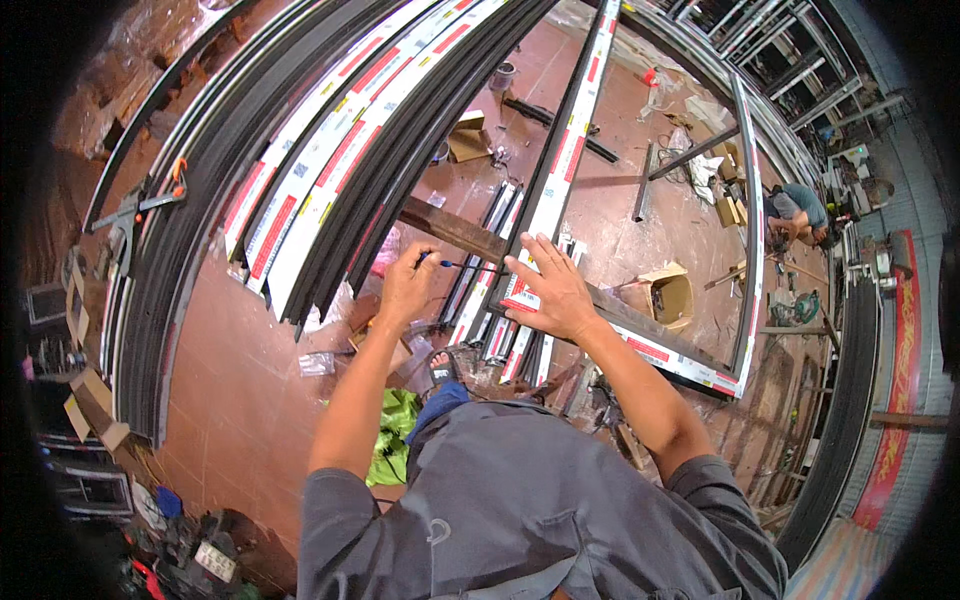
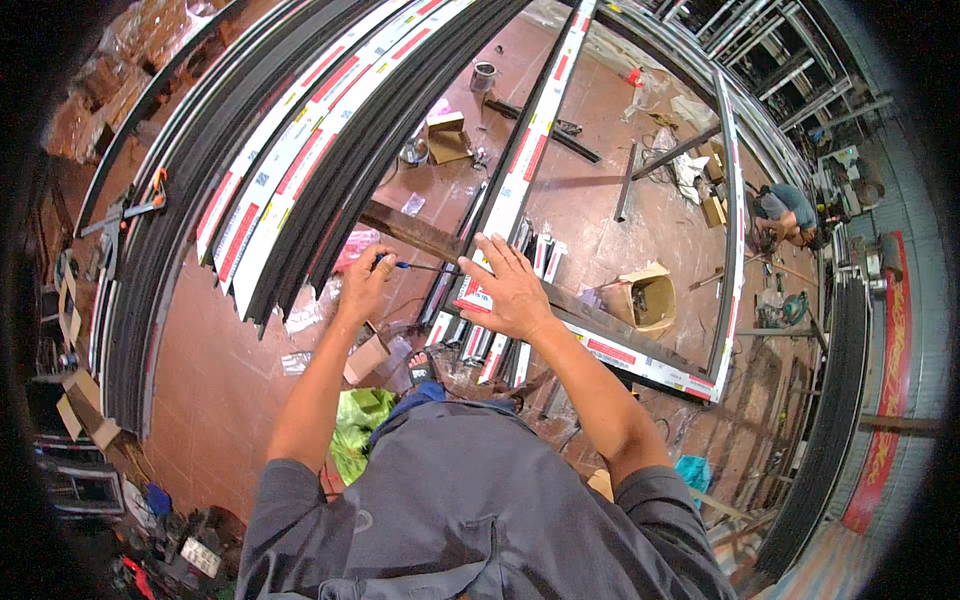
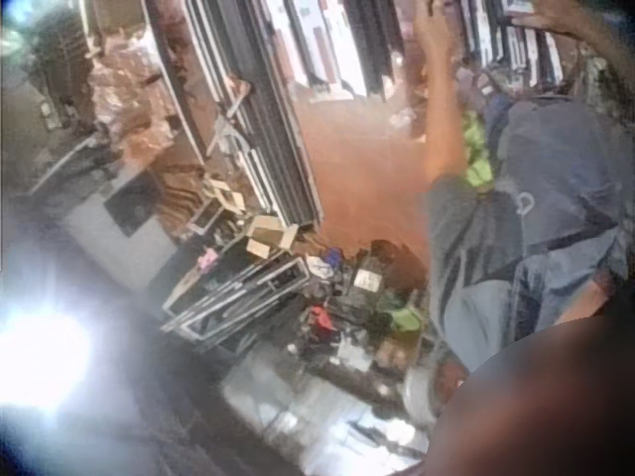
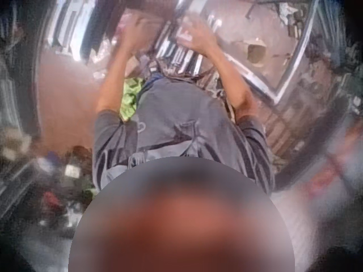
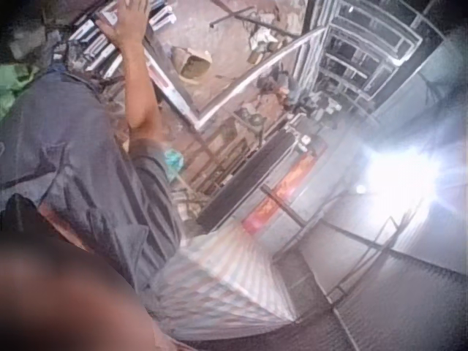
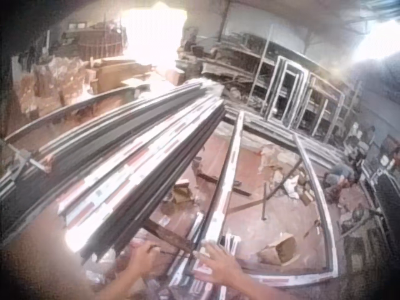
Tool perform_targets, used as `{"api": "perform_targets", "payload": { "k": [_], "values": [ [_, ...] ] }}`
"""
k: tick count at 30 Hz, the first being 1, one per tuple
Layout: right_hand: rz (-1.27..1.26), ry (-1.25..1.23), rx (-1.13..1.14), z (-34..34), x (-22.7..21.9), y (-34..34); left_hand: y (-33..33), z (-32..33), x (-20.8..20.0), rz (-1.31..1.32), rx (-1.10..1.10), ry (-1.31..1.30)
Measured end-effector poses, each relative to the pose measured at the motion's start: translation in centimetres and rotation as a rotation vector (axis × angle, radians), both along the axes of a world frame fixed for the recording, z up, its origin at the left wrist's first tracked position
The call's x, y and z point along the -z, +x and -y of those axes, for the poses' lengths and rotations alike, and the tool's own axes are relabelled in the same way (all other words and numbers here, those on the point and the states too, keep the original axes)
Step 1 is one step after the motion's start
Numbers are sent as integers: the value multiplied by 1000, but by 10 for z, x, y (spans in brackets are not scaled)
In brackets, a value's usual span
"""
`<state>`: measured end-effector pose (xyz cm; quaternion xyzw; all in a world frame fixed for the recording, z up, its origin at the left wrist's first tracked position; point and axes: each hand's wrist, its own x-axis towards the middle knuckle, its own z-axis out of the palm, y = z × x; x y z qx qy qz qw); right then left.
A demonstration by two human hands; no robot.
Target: The person assembles a window frame by hand, fitting metal profiles together and inserting rubber gaskets into the frame channels. They use a utility knife to trim excess gasket material and a power drill to fasten components. The person also handles a long metal rod and works alongside another person in the workshop.
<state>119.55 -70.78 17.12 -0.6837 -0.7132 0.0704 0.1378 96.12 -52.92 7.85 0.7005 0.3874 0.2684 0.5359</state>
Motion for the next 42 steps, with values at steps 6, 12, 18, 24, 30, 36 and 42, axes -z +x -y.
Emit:
{"api": "perform_targets", "payload": {
  "k": [6,12,18,24,30,36,42],
  "values": [
    [12,34,64,5,6,-8,29,8,1,-37,-163,194],
    [94,178,63,-1,23,-27,29,-1,17,153,-216,212],
    [117,176,76,13,21,-34,35,30,-13,152,-241,169],
    [-143,216,168,26,22,-26,44,22,2,342,-440,-393],
    [-130,-26,541,125,-17,-18,47,27,-47,-521,-288,378],
    [-123,-21,438,170,17,10,61,-7,-57,-435,-294,-279],
    [-141,-61,428,161,5,6,26,-69,27,-47,-398,-370]
  ]
}}
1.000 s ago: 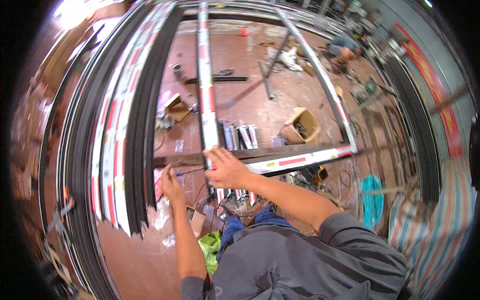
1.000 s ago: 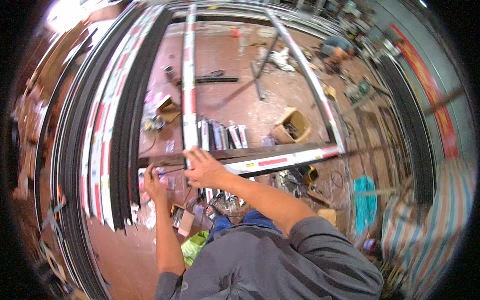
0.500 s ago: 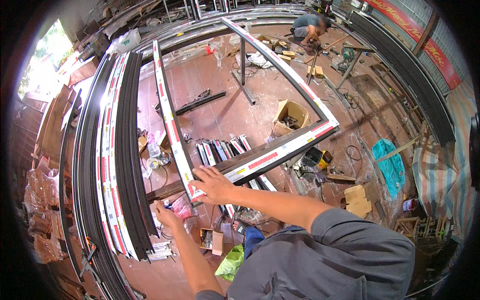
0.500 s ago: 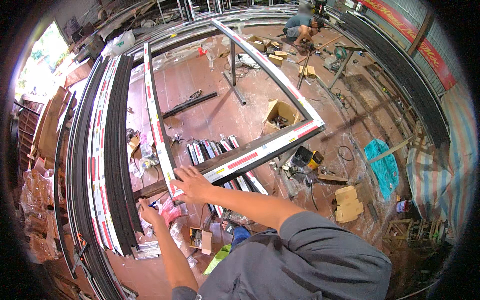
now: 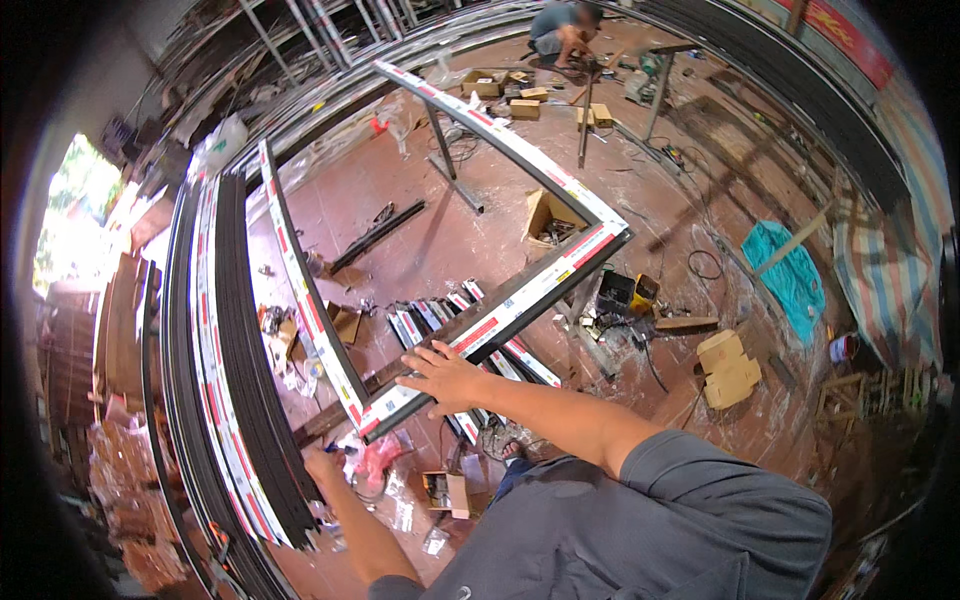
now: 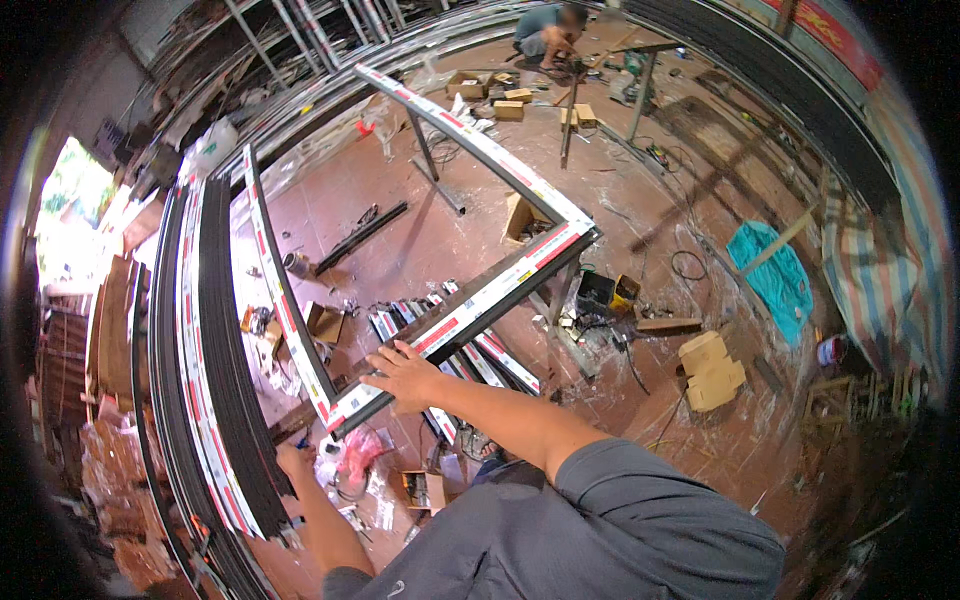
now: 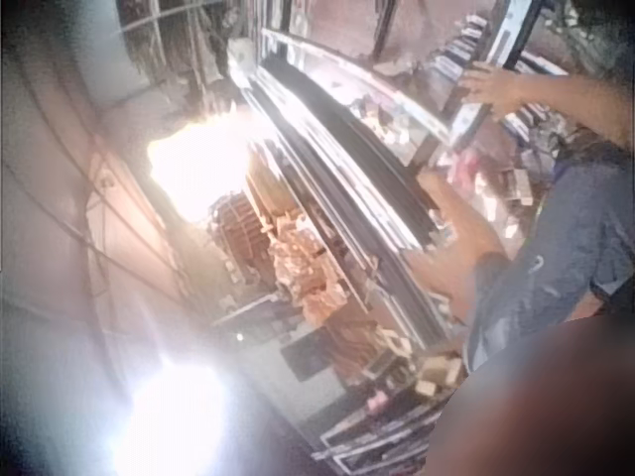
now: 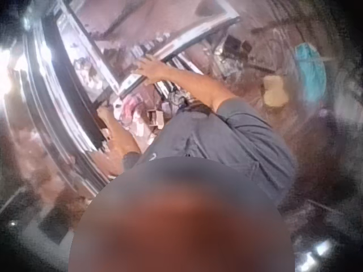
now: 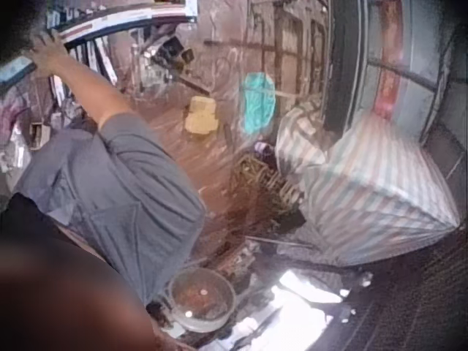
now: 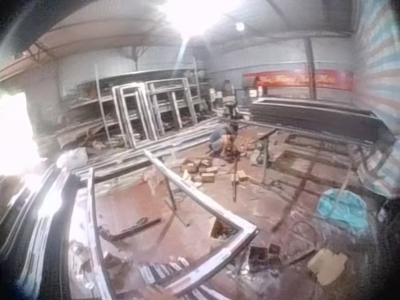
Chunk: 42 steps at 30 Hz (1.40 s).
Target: The person assembles a window frame by hand, fitting metal profiles together and inserting rubber gaskets into the frame channels. They use a utility knife to trim excess gasket material and a power drill to fasten components. The person also handles a long metal rod and works alongside another person in the workshop.
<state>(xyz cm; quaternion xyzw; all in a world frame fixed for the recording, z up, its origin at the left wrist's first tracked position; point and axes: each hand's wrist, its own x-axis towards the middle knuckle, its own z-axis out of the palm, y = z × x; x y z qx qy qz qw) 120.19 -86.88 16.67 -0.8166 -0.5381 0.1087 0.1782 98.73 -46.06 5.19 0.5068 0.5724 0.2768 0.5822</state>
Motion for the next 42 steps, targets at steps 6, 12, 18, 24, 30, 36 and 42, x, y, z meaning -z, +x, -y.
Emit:
{"api": "perform_targets", "payload": {
  "k": [6,12,18,24,30,36,42],
  "values": [
    [-10,-19,17,4,-1,0,2,36,33,666,-161,-183],
    [20,3,42,4,0,-1,18,93,30,1043,-207,-203],
    [27,-12,54,-1,-2,-5,22,92,21,957,-266,-168],
    [8,-43,85,0,-5,-5,3,57,4,652,-29,-543],
    [30,-41,92,-6,-1,-5,5,8,-39,-141,432,-315],
    [25,-23,94,-7,-3,-7,39,3,-20,-631,508,159],
    [41,-74,101,-2,-9,-7,25,48,-24,-443,304,753]
  ]
}}
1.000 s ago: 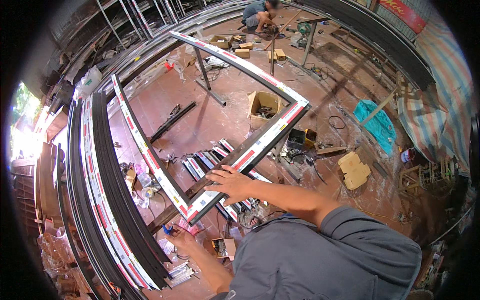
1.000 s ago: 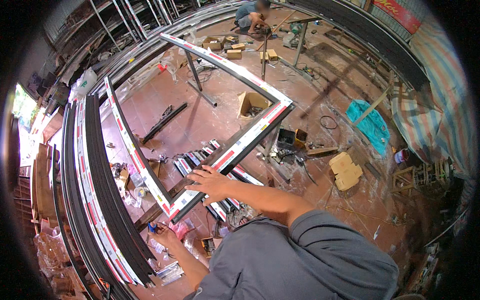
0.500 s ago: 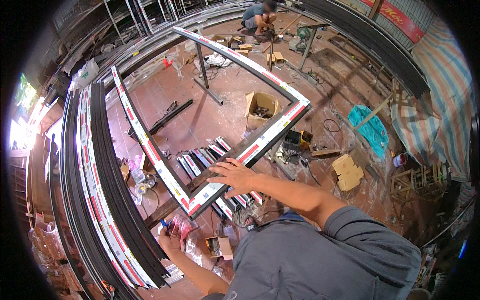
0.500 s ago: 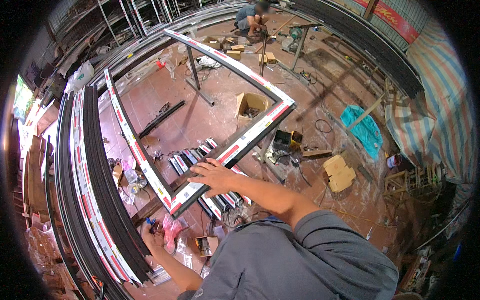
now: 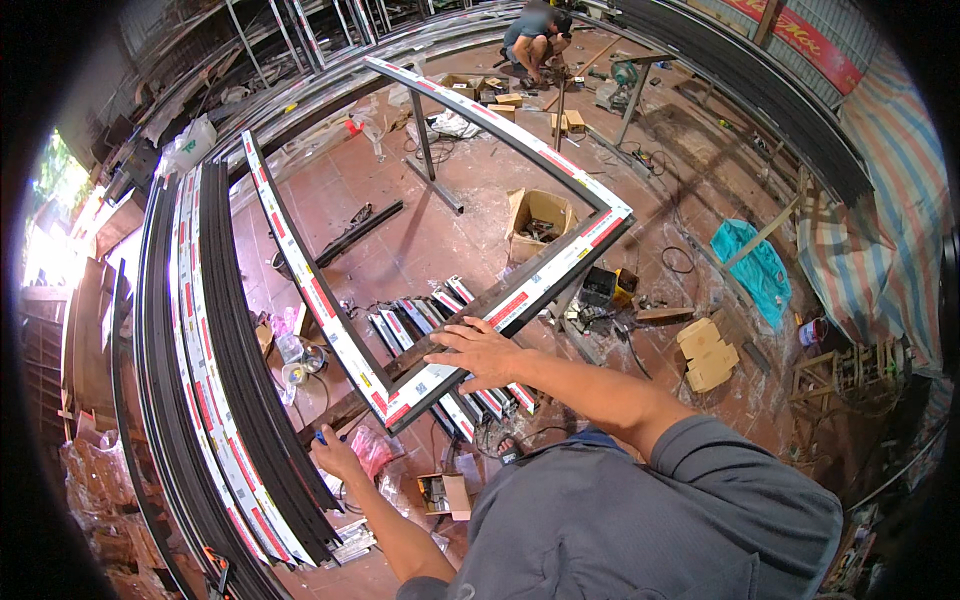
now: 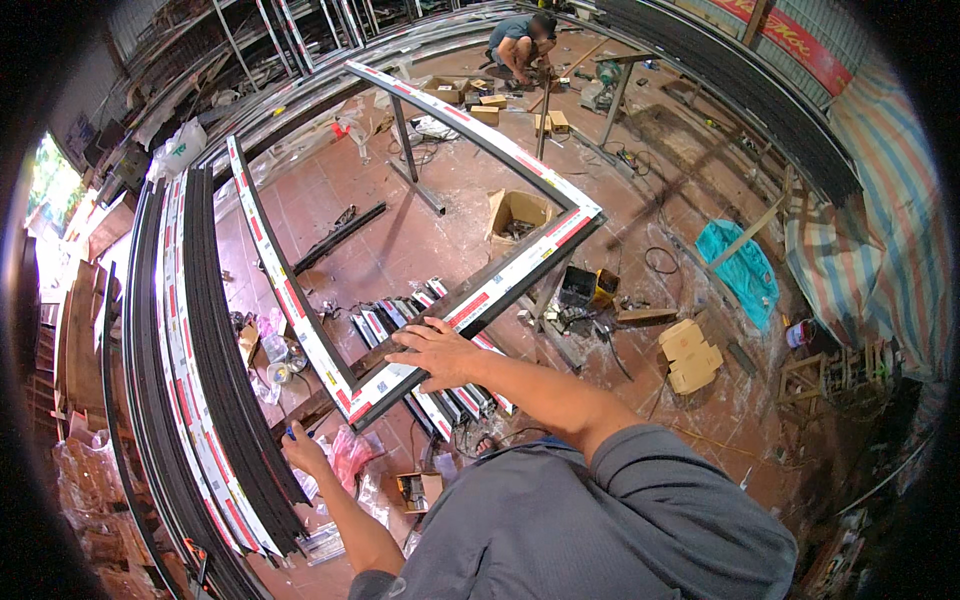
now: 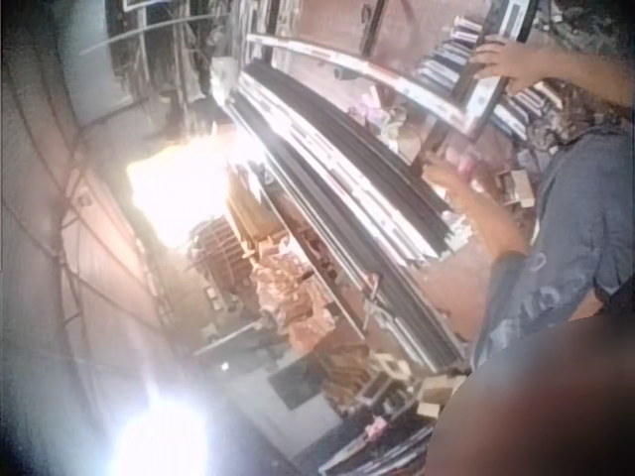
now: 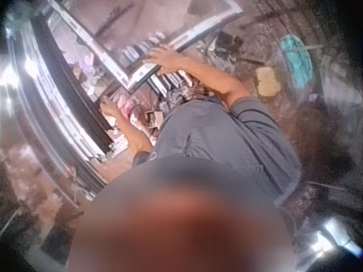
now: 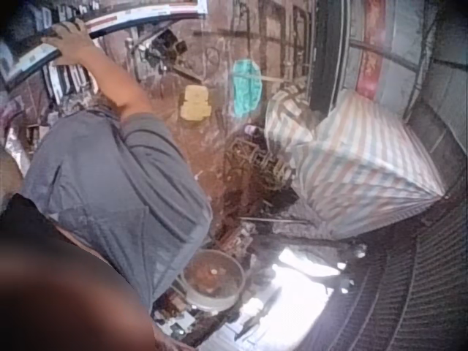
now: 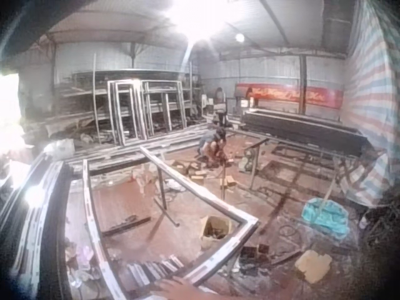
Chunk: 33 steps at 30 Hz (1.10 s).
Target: The person assembles a window frame by hand, fitting metal profiles together and inserting rubber gaskets into the frame channels. They use a utility knife to trim excess gasket material and a power drill to fasten components. The person also handles a long metal rod and works alongside another person in the workshop.
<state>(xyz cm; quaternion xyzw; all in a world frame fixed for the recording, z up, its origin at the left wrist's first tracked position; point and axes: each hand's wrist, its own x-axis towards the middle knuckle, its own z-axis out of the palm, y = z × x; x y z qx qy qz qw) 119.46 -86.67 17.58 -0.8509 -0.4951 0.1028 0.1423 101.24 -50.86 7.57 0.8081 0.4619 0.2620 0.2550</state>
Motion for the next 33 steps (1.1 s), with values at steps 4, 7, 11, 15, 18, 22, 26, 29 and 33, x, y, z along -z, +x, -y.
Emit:
{"api": "perform_targets", "payload": {
  "k": [4,7,11,15,18,22,26,29,33],
  "values": [
    [9,-2,-12,0,1,1,1,17,-4,352,-25,83],
    [0,36,-29,-5,6,2,-6,8,13,352,-48,135],
    [-9,15,15,0,6,0,5,4,-9,-14,-16,56],
    [6,37,11,-4,11,2,11,16,-25,71,-150,93],
    [16,44,16,-4,12,2,13,4,-12,156,-158,54],
    [30,81,16,7,25,4,16,24,-18,335,-151,-234],
    [38,75,-36,-14,6,1,-18,-56,63,514,-324,-355],
    [33,56,19,9,24,6,2,-5,30,682,-264,-437],
    [20,70,-1,2,10,1,-6,15,-12,639,-64,-740]
  ]
}}
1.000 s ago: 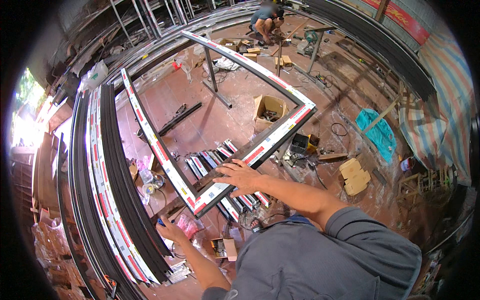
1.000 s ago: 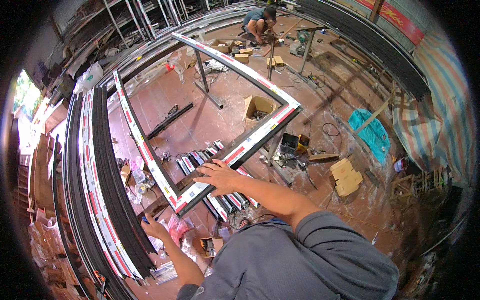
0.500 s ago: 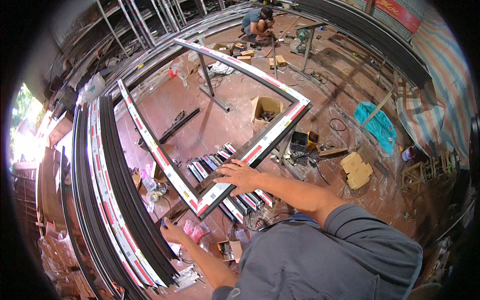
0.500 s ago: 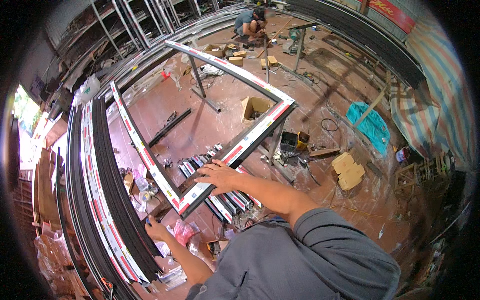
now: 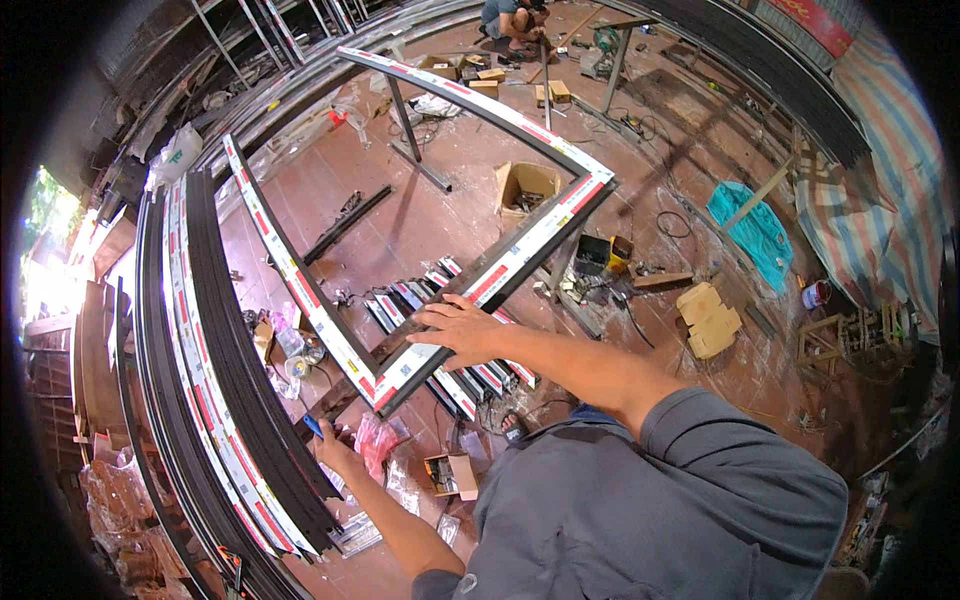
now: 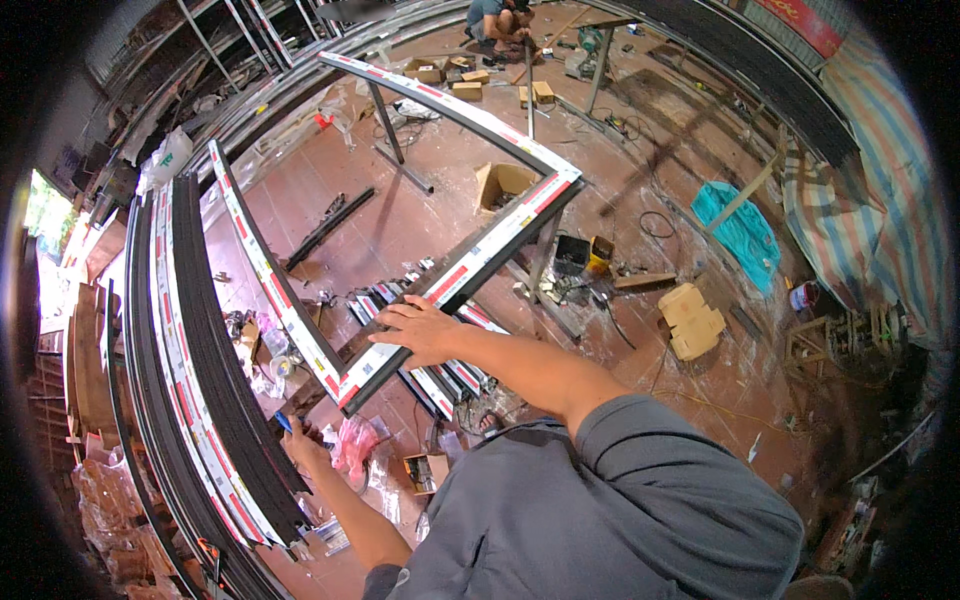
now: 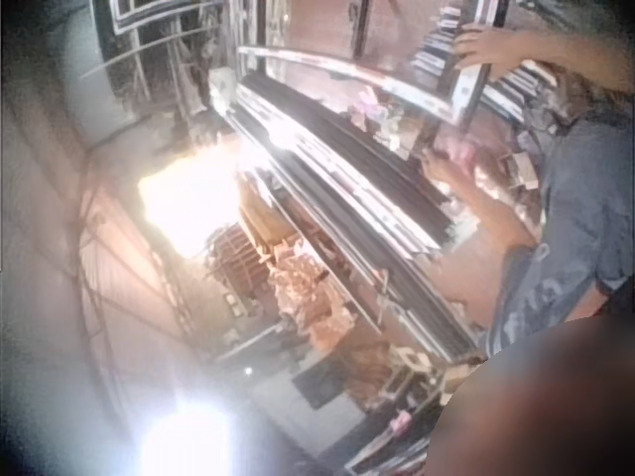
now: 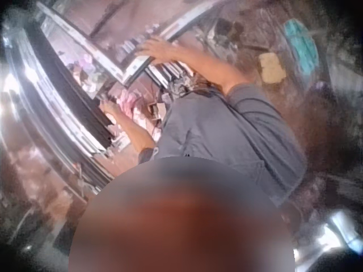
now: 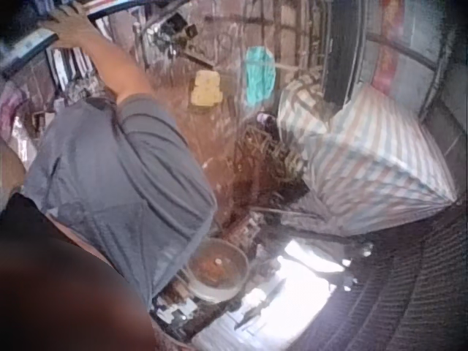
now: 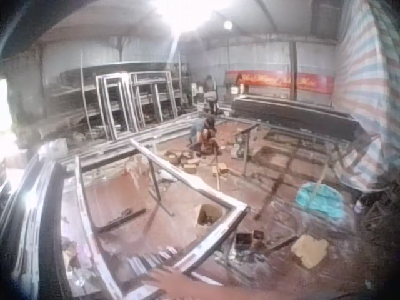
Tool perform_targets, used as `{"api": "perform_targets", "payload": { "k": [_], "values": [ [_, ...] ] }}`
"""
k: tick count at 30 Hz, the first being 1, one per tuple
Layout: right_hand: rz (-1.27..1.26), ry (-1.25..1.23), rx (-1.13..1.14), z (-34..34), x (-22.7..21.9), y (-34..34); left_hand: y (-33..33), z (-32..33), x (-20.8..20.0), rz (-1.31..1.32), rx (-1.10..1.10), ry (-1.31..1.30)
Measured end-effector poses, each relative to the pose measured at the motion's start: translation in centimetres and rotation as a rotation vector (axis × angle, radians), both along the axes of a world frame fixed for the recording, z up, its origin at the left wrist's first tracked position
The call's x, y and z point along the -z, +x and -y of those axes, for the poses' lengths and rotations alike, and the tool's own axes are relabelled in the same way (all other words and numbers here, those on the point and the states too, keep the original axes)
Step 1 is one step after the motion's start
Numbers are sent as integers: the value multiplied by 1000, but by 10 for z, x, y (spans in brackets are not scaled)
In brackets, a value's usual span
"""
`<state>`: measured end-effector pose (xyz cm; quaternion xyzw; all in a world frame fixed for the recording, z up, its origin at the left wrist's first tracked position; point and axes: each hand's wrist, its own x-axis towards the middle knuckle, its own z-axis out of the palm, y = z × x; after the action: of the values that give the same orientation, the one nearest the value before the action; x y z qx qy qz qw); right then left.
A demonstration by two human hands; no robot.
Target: The person assembles a window frame by hand, fitting metal profiles together and inserting rubber gaskets into the frame channels. They use a utility knife to trim excess gasket material and a power drill to fasten components. The person also handles a long metal rod and works alongside another person in the workshop.
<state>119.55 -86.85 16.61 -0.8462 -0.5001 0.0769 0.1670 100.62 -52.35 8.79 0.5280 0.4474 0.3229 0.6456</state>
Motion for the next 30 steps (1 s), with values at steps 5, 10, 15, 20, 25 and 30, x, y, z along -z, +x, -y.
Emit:
{"api": "perform_targets", "payload": {
  "k": [5,10,15,20,25,30],
  "values": [
    [11,143,-32,-1,17,2,-39,-42,4,-90,-330,17],
    [-29,85,7,9,8,3,-39,45,-14,-292,86,327],
    [-125,574,70,55,29,-33,-112,76,145,-241,35,-379],
    [-872,234,446,212,143,-131,-102,230,112,-473,698,-526],
    [-819,-33,1262,397,212,-258,-19,329,79,-545,1407,-72],
    [-1126,172,1580,475,182,-289,67,415,77,-494,1816,269]
  ]
}}
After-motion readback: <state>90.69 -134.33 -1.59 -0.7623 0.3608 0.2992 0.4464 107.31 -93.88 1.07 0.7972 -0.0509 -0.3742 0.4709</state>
